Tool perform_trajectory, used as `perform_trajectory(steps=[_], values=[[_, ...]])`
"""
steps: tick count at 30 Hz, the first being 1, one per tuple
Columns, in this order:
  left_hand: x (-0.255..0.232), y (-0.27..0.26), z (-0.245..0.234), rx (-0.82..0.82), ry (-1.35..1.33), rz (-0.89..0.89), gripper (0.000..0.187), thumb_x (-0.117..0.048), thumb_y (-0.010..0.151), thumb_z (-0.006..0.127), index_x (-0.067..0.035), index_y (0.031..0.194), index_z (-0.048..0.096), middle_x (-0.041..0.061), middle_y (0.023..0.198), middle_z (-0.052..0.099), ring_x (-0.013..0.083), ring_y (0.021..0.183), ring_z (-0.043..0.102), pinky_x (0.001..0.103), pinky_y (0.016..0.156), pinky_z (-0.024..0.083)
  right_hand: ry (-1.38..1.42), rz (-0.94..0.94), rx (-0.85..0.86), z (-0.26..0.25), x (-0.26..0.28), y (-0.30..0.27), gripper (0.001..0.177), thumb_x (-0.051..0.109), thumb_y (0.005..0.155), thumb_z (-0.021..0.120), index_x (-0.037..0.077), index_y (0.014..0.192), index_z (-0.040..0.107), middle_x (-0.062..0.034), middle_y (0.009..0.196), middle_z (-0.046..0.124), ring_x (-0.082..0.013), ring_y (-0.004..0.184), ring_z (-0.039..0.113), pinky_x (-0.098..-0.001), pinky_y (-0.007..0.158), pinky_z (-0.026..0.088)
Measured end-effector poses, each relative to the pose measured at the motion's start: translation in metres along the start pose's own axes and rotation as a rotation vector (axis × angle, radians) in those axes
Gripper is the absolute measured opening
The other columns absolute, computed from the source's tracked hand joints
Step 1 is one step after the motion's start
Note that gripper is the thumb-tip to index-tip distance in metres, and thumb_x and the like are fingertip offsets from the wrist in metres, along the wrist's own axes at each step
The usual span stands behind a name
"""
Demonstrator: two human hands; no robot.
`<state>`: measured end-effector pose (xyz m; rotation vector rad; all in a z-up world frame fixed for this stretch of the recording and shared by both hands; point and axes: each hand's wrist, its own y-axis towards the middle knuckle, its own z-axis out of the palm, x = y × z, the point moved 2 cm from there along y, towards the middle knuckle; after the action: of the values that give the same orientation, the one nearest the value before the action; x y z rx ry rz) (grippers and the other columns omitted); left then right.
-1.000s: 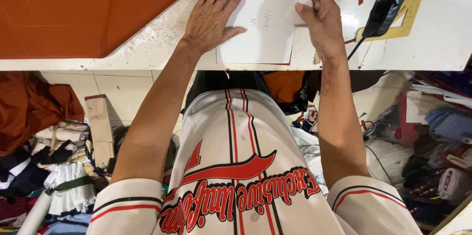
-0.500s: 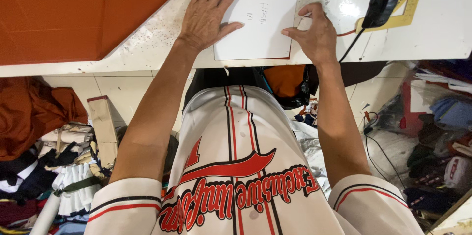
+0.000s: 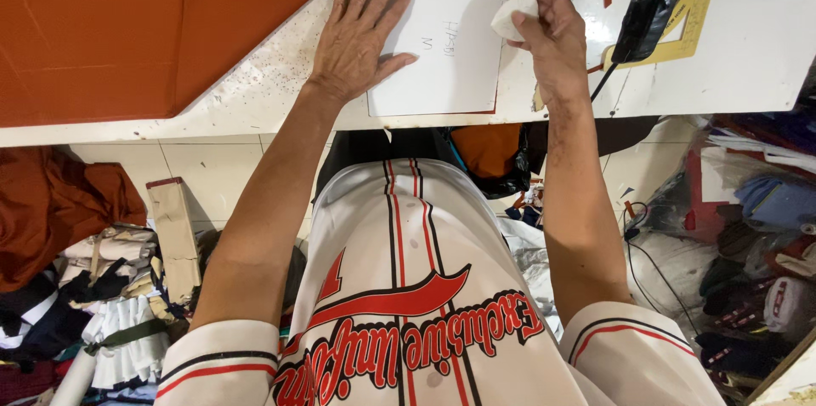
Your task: The person marks fabric using a white chalk-like tool and a paper template, then cuts out pieces of orange fabric using scissors and an electric fabric cutter.
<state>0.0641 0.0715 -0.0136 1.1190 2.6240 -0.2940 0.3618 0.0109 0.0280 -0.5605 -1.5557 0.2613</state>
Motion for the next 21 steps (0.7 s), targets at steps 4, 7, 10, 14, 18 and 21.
perform_trajectory(steps=[4,7,10,14,18,21], values=[[0.002,0.001,-0.001,0.014,-0.015,-0.001,0.095,-0.074,0.099,0.063,-0.016,0.169,0.034,0.007,0.176,0.019,0.0284,0.161,0.002,0.050,0.133,0.000,-0.105,-0.022,-0.099,0.004,0.000,0.011,0.023,0.014,0.114,0.065,0.007,0.136,0.067,-0.0056,0.106,0.065,-0.0152,0.096,0.063,-0.0330,0.079,0.055],[0.001,0.001,-0.002,0.009,0.004,0.010,0.096,-0.073,0.100,0.063,-0.015,0.169,0.033,0.008,0.176,0.019,0.0287,0.161,0.002,0.051,0.132,0.000,-0.569,-0.311,-0.055,0.010,0.009,0.008,0.028,0.010,0.112,0.060,0.010,0.137,0.070,-0.0085,0.110,0.064,-0.0193,0.099,0.069,-0.0346,0.089,0.061],[0.000,0.003,-0.003,0.036,-0.042,-0.015,0.095,-0.072,0.098,0.063,-0.015,0.168,0.034,0.007,0.175,0.020,0.0288,0.160,0.003,0.051,0.131,0.001,-0.865,-0.294,-0.012,0.017,0.011,0.001,0.029,0.014,0.108,0.063,0.009,0.136,0.068,-0.0108,0.109,0.066,-0.0215,0.083,0.068,-0.0381,0.078,0.057],[0.000,0.002,-0.005,0.037,-0.037,-0.020,0.094,-0.072,0.098,0.063,-0.014,0.167,0.035,0.008,0.174,0.021,0.0298,0.160,0.003,0.052,0.132,0.001,-0.905,-0.331,-0.035,0.023,0.015,0.002,0.027,0.015,0.108,0.064,0.008,0.133,0.070,-0.0120,0.109,0.066,-0.0247,0.089,0.069,-0.0392,0.080,0.058],[-0.002,0.005,-0.009,0.038,-0.043,-0.015,0.095,-0.072,0.097,0.064,-0.014,0.166,0.036,0.009,0.174,0.022,0.0301,0.160,0.004,0.052,0.132,0.002,-0.739,-0.354,-0.033,0.018,0.016,0.014,0.023,0.012,0.113,0.067,0.004,0.135,0.068,-0.0152,0.120,0.067,-0.0273,0.105,0.068,-0.0401,0.091,0.057],[-0.004,0.007,-0.012,0.047,-0.034,-0.022,0.094,-0.071,0.096,0.065,-0.013,0.164,0.037,0.010,0.172,0.023,0.0314,0.159,0.005,0.051,0.131,0.003,-0.259,-0.194,0.060,0.016,0.018,0.034,0.039,0.003,0.103,0.068,0.005,0.140,0.056,-0.0133,0.124,0.067,-0.0238,0.110,0.070,-0.0348,0.093,0.061]])
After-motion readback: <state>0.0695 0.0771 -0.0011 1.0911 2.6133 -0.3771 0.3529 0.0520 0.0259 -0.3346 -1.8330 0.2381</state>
